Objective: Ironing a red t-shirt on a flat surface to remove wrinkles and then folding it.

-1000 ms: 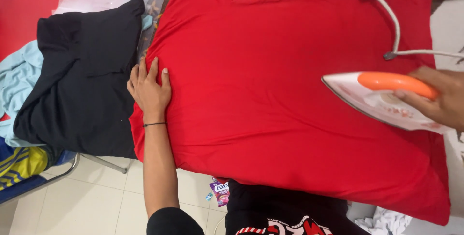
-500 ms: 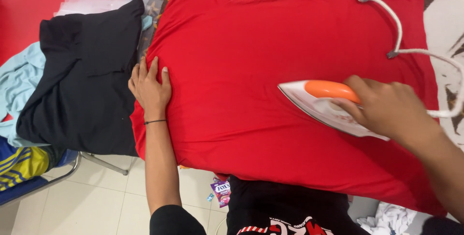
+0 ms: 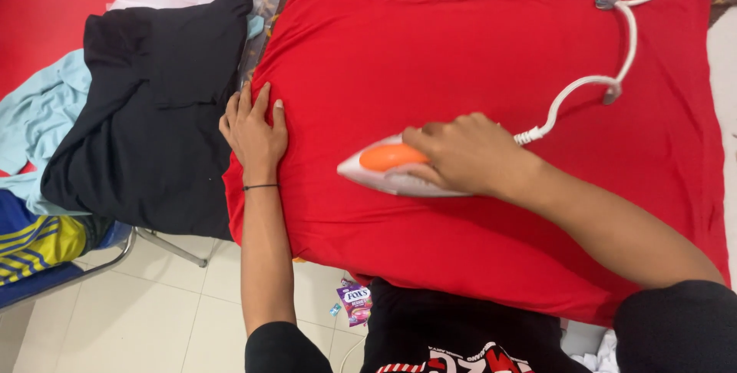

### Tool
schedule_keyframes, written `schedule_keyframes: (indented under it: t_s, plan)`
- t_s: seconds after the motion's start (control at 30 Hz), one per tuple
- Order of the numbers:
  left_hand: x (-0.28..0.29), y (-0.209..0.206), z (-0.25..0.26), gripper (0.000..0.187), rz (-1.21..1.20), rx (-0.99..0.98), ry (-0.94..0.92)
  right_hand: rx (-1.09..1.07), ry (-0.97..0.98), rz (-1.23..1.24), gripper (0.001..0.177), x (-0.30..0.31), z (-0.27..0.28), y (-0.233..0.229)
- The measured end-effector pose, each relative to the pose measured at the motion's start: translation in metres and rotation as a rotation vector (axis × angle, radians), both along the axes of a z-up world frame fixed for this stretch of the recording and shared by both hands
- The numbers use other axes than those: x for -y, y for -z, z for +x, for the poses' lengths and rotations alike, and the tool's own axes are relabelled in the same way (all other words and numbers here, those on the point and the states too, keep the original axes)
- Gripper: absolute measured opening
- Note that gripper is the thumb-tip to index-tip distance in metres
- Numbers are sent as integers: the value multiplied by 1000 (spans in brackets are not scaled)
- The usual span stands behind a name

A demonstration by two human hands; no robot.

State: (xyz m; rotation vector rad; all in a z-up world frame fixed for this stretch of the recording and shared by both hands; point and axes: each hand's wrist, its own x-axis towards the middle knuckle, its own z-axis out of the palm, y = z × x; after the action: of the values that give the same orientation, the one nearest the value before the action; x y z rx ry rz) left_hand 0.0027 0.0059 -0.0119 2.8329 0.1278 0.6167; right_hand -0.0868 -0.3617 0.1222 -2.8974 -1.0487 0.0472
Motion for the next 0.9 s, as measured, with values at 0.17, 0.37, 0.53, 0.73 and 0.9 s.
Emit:
schedule_keyframes:
  t_s: [0.17, 0.37, 0.53, 0.73, 0.9]
  plan:
    - [-2, 4, 3, 40, 33, 15, 10, -82, -99, -32, 53, 29, -33, 0]
    - [1, -3, -1, 39, 113, 133, 102, -46, 64, -42, 48, 114, -88, 8]
    - [3, -6, -3, 42, 129, 110, 113, 24, 508, -191, 56, 204, -138, 24]
    - [2, -2, -2, 42, 147, 135, 125, 262, 738, -21, 33, 273, -205, 60]
    - [5, -4, -4, 43, 135, 123, 119, 288, 954, -35, 41, 292, -212, 85]
